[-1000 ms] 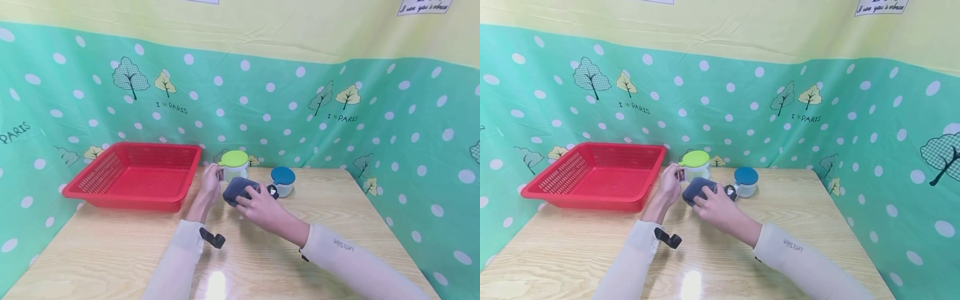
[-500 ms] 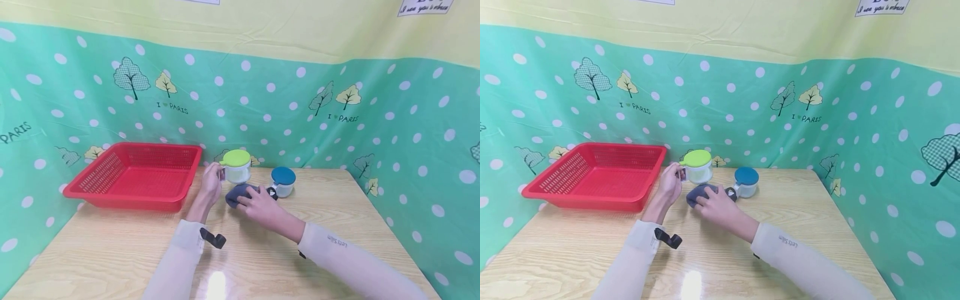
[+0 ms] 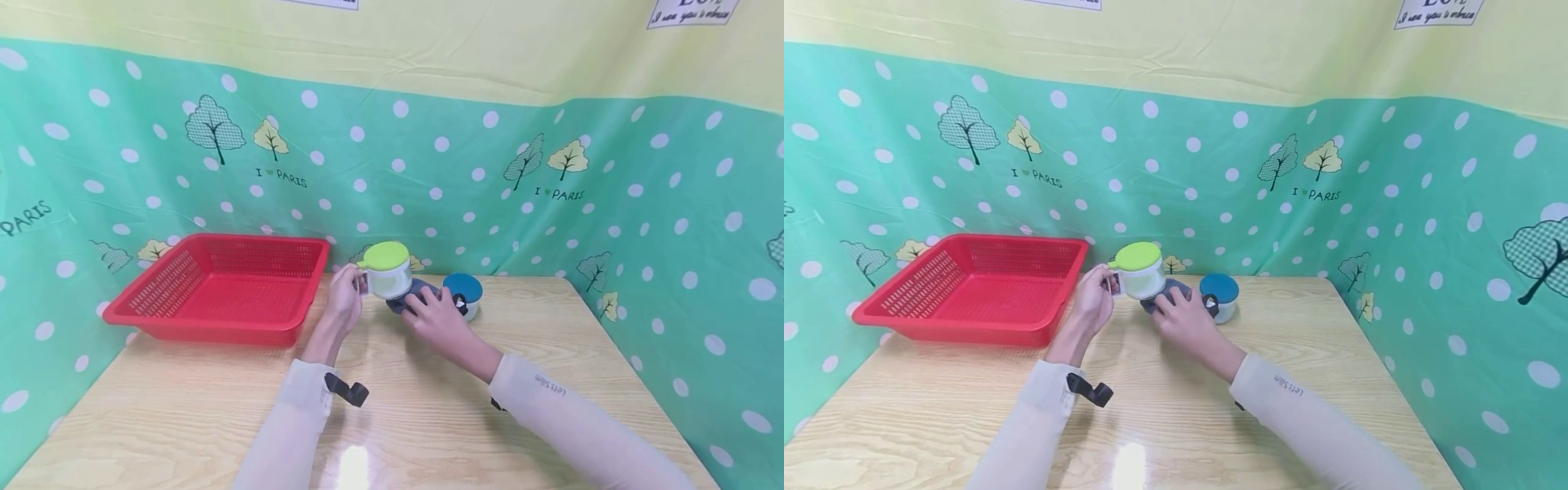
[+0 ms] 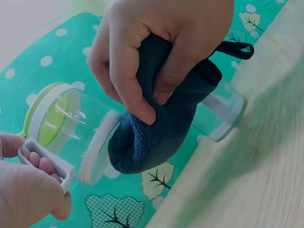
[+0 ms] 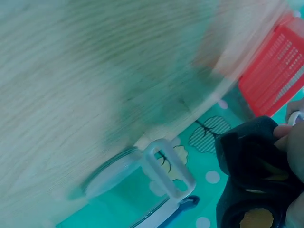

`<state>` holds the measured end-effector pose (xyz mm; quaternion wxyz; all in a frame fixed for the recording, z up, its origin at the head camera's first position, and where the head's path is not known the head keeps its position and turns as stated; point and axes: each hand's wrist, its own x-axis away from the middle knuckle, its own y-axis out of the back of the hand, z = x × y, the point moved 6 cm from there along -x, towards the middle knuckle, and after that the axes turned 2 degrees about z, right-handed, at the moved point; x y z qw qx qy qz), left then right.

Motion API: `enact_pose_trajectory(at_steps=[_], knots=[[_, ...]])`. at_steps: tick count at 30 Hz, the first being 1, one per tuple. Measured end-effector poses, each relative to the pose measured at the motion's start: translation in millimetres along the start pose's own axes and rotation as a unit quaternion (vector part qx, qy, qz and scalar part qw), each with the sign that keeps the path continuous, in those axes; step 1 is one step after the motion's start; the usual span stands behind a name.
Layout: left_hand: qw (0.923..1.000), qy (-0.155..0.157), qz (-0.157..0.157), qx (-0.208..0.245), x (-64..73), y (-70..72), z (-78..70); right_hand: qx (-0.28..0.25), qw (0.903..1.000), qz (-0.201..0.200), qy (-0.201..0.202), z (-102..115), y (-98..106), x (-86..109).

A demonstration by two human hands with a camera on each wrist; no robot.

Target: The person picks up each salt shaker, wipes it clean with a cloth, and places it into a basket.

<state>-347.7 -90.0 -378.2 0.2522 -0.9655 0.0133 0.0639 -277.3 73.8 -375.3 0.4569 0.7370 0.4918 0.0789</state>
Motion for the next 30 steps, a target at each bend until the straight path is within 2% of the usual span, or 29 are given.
enact_pose_trajectory(at_steps=[3, 9, 22, 26, 30], knots=[[0.9999, -0.001, -0.003, 0.012, 1.1, -1.5, -2.2, 0.01, 0.9999, -0.01, -0.001, -0.5, -2.3, -0.5], [0.9996, -0.003, -0.007, 0.025, 0.8, -2.9, -2.7, 0.022, 0.9979, -0.053, 0.029, 12.5, 3.7, -6.1], [0.9991, -0.02, -0.011, 0.035, -1.0, -4.7, -2.7, 0.031, 0.997, -0.067, 0.023, 22.2, -1.1, -13.2], [0.9992, -0.015, -0.01, 0.037, -0.6, -4.4, -1.9, 0.025, 0.9967, -0.073, 0.025, 21.6, -2.7, -13.2], [0.9992, -0.005, -0.012, 0.039, 0.5, -2.3, -2.0, 0.021, 0.9976, -0.066, 0.003, 12.0, -6.1, -10.3]])
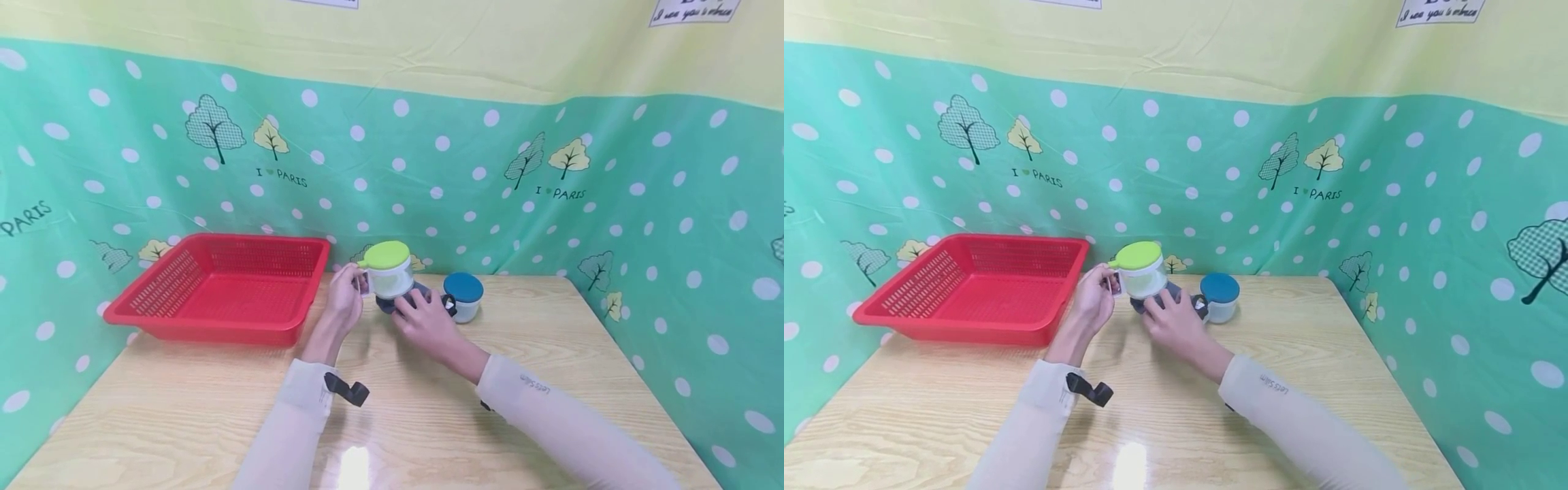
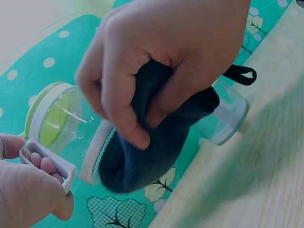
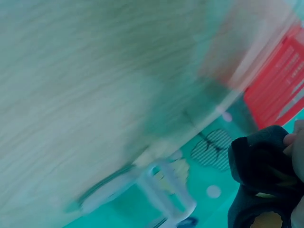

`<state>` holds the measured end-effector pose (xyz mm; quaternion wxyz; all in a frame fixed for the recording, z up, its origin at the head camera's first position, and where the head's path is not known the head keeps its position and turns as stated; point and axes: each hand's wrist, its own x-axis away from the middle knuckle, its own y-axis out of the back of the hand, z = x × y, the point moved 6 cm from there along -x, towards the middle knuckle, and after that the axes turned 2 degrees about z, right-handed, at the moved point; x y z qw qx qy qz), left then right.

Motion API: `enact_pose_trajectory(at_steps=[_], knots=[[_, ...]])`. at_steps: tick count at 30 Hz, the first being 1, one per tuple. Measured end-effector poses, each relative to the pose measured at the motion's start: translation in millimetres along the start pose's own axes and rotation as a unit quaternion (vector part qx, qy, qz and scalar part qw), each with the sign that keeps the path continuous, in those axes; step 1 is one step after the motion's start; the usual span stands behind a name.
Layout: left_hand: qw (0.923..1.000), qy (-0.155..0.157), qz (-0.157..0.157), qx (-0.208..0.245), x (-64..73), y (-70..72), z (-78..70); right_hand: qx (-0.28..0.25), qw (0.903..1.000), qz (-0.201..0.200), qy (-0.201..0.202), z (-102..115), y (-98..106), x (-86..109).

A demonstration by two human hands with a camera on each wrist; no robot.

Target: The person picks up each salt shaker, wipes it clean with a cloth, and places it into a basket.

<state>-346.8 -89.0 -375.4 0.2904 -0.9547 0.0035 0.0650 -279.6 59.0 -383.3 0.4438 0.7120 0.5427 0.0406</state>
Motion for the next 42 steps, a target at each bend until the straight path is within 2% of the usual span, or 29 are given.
enact_pose_trajectory(at_steps=[5, 8, 14, 20, 27, 32, 37, 42], knots=[[0.9999, 0.005, 0.005, 0.007, 0.2, 0.5, -1.5, 0.01, 0.9996, 0.008, -0.023, -11.5, -4.1, 3.6], [0.9999, 0.003, 0.006, 0.013, 0.1, 0.0, -2.2, 0.014, 0.9999, -0.003, -0.005, -7.2, -3.1, 2.7], [0.9997, -0.008, 0.0, 0.022, -0.6, -0.1, -2.7, 0.003, 0.9983, -0.05, 0.032, 11.7, 6.1, -3.4], [0.9996, -0.016, 0.002, 0.024, -2.3, -1.1, 1.7, 0.011, 0.9982, -0.044, 0.039, 19.8, 7.4, -6.1], [0.9998, -0.003, 0.006, 0.016, -0.6, -1.2, 3.1, 0.003, 0.9996, -0.027, 0.005, 0.1, -1.1, 0.4], [0.9995, -0.01, 0.002, 0.029, -0.3, 0.5, -1.4, 0.012, 0.9998, -0.012, -0.004, -10.8, -5.0, 2.2], [0.9996, -0.01, 0.0, 0.028, -1.2, 1.7, -0.8, 0.017, 0.9996, -0.022, 0.011, -2.4, -2.4, 1.1], [0.9993, -0.018, -0.009, 0.031, -2.5, 2.2, 1.2, 0.021, 0.9983, -0.05, 0.022, 11.1, 3.6, -3.4]])
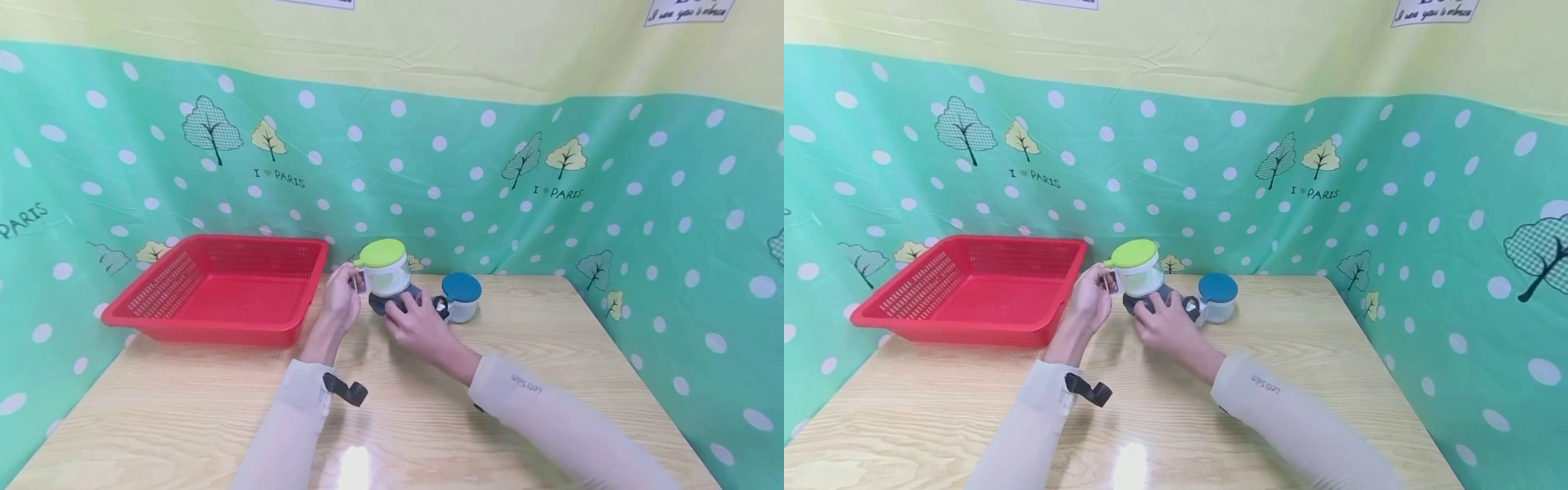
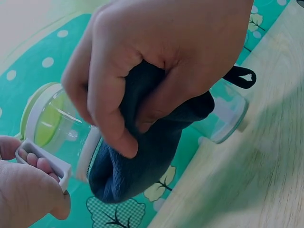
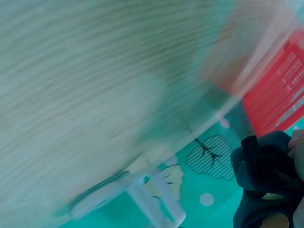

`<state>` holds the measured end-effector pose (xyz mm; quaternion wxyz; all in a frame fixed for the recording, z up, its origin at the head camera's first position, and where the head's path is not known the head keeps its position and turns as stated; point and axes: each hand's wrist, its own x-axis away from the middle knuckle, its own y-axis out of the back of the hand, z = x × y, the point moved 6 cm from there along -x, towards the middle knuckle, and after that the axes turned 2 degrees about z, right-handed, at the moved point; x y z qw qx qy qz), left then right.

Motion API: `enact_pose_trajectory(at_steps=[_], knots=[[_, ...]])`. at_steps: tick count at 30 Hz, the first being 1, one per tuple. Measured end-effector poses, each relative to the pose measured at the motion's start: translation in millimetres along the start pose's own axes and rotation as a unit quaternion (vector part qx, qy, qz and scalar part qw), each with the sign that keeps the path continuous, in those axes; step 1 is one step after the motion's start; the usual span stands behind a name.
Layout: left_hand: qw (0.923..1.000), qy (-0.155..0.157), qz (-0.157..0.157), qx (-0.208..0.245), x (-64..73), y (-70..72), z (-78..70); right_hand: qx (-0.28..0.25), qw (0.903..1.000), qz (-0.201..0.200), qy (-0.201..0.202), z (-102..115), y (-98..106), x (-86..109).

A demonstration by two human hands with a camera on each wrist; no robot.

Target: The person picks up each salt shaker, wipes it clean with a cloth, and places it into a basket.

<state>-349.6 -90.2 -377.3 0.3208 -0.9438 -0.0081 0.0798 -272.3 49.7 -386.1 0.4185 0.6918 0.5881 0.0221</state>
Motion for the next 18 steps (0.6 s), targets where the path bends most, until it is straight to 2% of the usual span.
enact_pose_trajectory(at_steps=[5, 8, 14, 18], knots=[[1.0, -0.003, 0.0, 0.005, 0.3, -1.8, 0.2, -0.003, 0.9997, -0.022, 0.011, 8.3, 4.7, -2.9], [1.0, -0.002, 0.004, -0.004, 1.0, -2.3, -0.2, -0.015, 0.9997, -0.018, 0.007, 6.2, 4.5, -1.7], [0.9998, 0.006, 0.013, -0.016, 1.9, -0.8, -2.3, -0.016, 0.9995, 0.023, -0.012, -11.7, 0.8, 5.6], [0.9996, 0.011, 0.019, -0.017, 2.3, 0.2, -4.1, -0.007, 0.9992, 0.027, -0.03, -26.3, -1.4, 10.1]])
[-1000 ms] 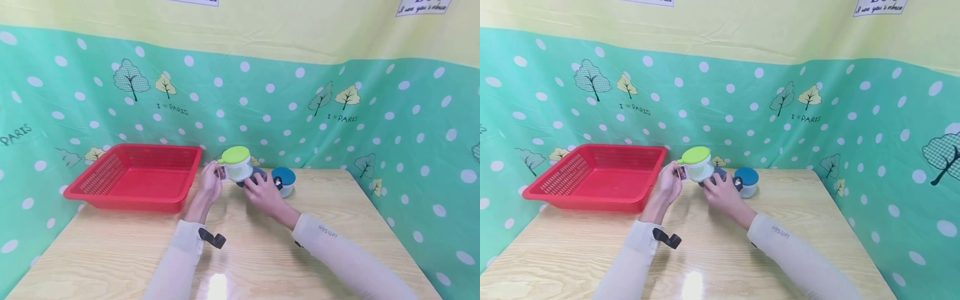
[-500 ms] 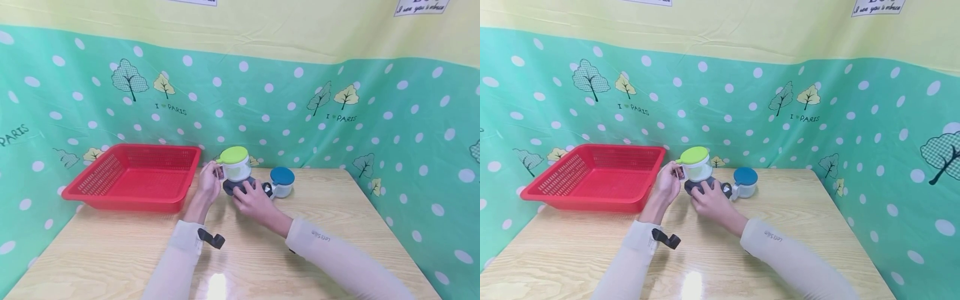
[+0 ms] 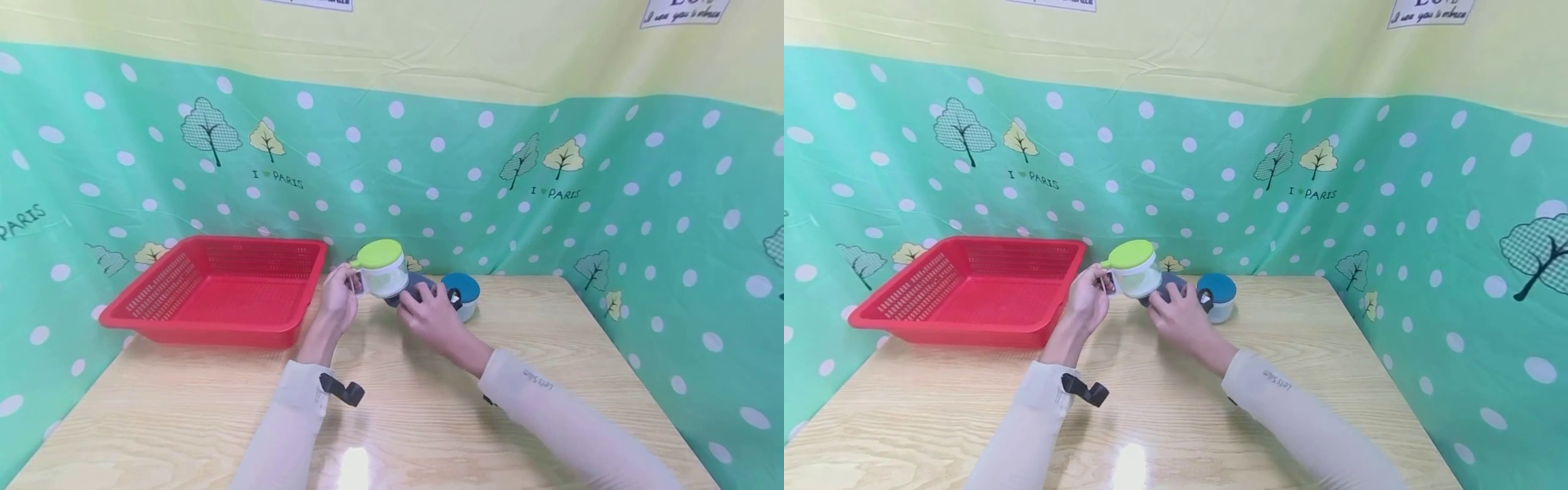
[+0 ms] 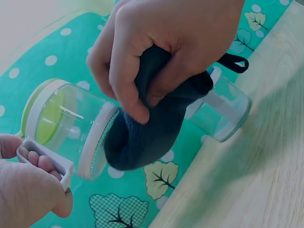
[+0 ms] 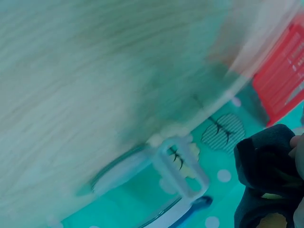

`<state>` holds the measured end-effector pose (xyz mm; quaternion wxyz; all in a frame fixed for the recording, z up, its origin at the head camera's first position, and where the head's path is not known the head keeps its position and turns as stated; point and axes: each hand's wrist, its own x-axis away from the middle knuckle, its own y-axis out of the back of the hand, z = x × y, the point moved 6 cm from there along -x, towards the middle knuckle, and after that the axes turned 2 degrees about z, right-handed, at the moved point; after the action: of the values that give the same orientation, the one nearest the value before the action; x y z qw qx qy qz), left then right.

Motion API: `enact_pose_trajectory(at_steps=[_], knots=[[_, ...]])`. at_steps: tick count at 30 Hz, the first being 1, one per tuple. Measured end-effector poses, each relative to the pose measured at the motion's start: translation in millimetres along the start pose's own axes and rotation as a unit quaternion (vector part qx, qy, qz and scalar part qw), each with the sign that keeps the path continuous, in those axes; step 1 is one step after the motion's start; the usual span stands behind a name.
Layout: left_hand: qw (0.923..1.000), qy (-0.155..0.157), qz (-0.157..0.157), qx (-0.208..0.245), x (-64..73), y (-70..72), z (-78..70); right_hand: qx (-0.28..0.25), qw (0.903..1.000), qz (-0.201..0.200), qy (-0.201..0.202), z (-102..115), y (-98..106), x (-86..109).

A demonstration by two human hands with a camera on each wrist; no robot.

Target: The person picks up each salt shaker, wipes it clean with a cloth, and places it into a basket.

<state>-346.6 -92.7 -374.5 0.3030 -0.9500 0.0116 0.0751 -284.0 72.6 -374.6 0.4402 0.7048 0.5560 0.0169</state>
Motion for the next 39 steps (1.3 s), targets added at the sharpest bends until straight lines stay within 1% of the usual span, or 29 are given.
enact_pose_trajectory(at_steps=[7, 12, 15, 17, 19, 21, 25, 28, 29, 32, 36, 37, 39], knots=[[1.0, -0.004, 0.001, 0.0, -0.2, 0.9, -2.7, 0.006, 0.9994, 0.0, -0.034, -19.3, -6.4, 1.8], [1.0, -0.009, -0.001, 0.001, -0.1, 1.9, -3.5, -0.004, 0.9982, 0.002, -0.059, -32.3, -8.1, 2.7], [0.9999, -0.01, 0.004, -0.005, -0.9, 2.4, -3.4, -0.033, 0.9952, -0.004, -0.092, -43.3, -7.0, 1.8], [0.9999, -0.006, 0.009, -0.012, -1.5, 3.2, -2.3, -0.07, 0.9902, -0.015, -0.12, -51.0, -6.6, 0.7], [0.9997, -0.001, 0.014, -0.018, -2.0, 3.8, -1.0, -0.121, 0.9811, -0.03, -0.148, -58.1, -6.5, -0.4], [0.9996, 0.005, 0.017, -0.021, -2.4, 4.4, 0.4, -0.175, 0.9684, -0.045, -0.172, -63.7, -6.7, -1.2], [0.9992, 0.012, 0.024, -0.028, -3.1, 5.0, 1.5, -0.286, 0.9336, -0.077, -0.202, -71.4, -8.5, -1.8], [0.999, 0.012, 0.03, -0.031, -3.2, 5.4, 1.6, -0.342, 0.9105, -0.105, -0.207, -76.6, -10.2, -1.9], [0.999, 0.012, 0.031, -0.031, -3.4, 5.6, 2.0, -0.353, 0.9051, -0.113, -0.208, -78.5, -10.7, -2.1], [0.9985, 0.013, 0.042, -0.032, -3.2, 5.5, 3.6, -0.377, 0.8914, -0.128, -0.218, -85.5, -10.3, -2.9], [0.9968, 0.02, 0.064, -0.043, -3.6, 5.9, 6.5, -0.398, 0.8757, -0.124, -0.243, -94.1, -9.6, -3.3], [0.9963, 0.021, 0.069, -0.047, -3.5, 5.7, 7.0, -0.402, 0.8729, -0.121, -0.248, -95.6, -10.1, -3.0], [0.9955, 0.021, 0.076, -0.053, -3.6, 5.9, 7.9, -0.407, 0.871, -0.117, -0.25, -96.9, -11.8, -2.4]])
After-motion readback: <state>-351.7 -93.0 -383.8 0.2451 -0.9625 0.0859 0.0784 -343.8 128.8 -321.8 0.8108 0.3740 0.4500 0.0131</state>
